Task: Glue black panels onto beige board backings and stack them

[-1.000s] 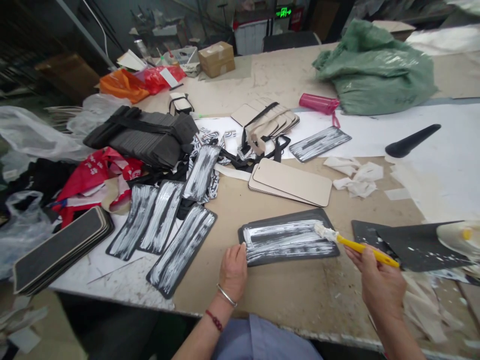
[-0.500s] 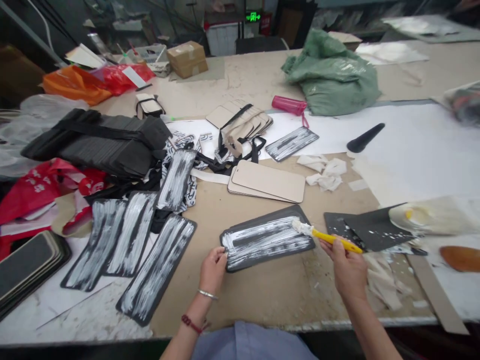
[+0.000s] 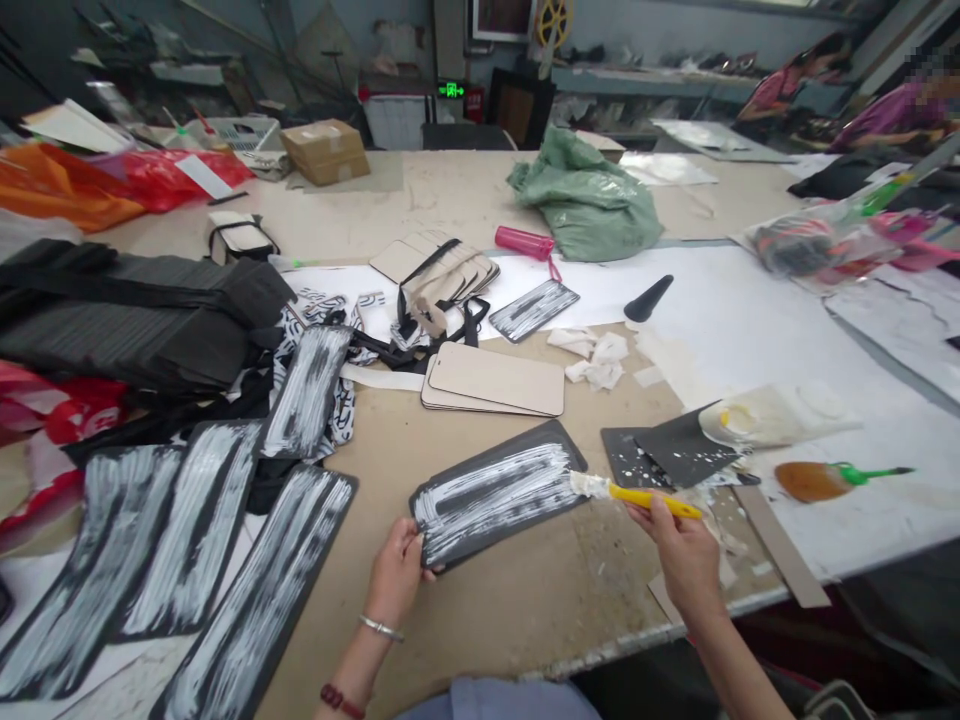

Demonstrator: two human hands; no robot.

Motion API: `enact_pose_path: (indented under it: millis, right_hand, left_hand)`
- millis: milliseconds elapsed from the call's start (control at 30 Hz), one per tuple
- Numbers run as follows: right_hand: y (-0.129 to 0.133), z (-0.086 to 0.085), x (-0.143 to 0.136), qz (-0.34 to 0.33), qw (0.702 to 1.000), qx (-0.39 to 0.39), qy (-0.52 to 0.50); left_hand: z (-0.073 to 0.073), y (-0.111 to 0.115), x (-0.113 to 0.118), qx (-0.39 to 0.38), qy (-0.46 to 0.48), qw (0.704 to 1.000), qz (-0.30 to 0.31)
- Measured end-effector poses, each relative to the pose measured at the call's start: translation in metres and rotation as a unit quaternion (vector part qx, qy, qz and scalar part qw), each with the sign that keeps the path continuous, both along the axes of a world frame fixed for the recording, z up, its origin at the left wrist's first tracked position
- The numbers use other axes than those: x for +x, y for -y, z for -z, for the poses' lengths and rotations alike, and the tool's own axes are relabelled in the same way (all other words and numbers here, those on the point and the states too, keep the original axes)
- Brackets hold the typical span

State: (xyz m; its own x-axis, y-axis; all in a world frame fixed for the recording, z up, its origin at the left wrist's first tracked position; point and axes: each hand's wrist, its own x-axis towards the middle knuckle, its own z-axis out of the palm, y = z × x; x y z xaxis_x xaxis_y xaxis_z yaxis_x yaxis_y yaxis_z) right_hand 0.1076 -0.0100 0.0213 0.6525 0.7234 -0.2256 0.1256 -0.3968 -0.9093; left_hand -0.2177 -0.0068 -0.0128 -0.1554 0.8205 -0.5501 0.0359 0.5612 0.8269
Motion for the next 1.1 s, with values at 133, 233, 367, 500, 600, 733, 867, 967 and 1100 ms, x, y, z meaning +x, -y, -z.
enact_pose_path:
  millis: [133, 233, 367, 500, 600, 733, 867, 967, 1100]
  right_hand:
    - [0.005, -0.007, 0.002, -0.005, 0.999, -0.009, -0.043]
    - [0.006, -0.013, -0.014, -0.024, 0.994, 0.005, -0.108]
    - [-0.001, -0.013, -0.057, -0.054, 0.982, 0.017, -0.178]
    - [-0.023, 0.0, -0.102, -0.083, 0.967, 0.047, -0.238]
    - [-0.038, 0.011, -0.113, -0.092, 0.965, 0.045, -0.243]
    - [-0.043, 0.012, -0.104, -0.076, 0.977, 0.045, -0.192]
    - [-0.036, 0.008, -0.118, -0.116, 0.969, 0.04, -0.217]
    - [-0.031, 0.015, -0.128, -0.13, 0.962, 0.044, -0.235]
    - [-0.025, 0.019, -0.083, -0.074, 0.985, 0.052, -0.145]
  left_hand:
    - [-0.003, -0.001, 0.001, -0.006, 0.009, 1.0, -0.023]
    - [-0.008, -0.001, 0.002, -0.021, 0.032, 0.998, -0.04]
    - [-0.011, 0.0, 0.005, -0.014, 0.051, 0.997, -0.053]
    - [-0.007, 0.002, 0.008, -0.005, 0.05, 0.997, -0.053]
    - [-0.003, 0.004, 0.009, -0.004, 0.041, 0.998, -0.051]
    - [0.0, 0.004, 0.009, -0.004, 0.045, 0.998, -0.049]
    - [-0.001, 0.002, 0.01, -0.013, 0.047, 0.998, -0.05]
    - [-0.002, 0.001, 0.011, -0.016, 0.034, 0.998, -0.048]
    - [-0.007, 0.002, 0.007, -0.008, 0.024, 0.998, -0.049]
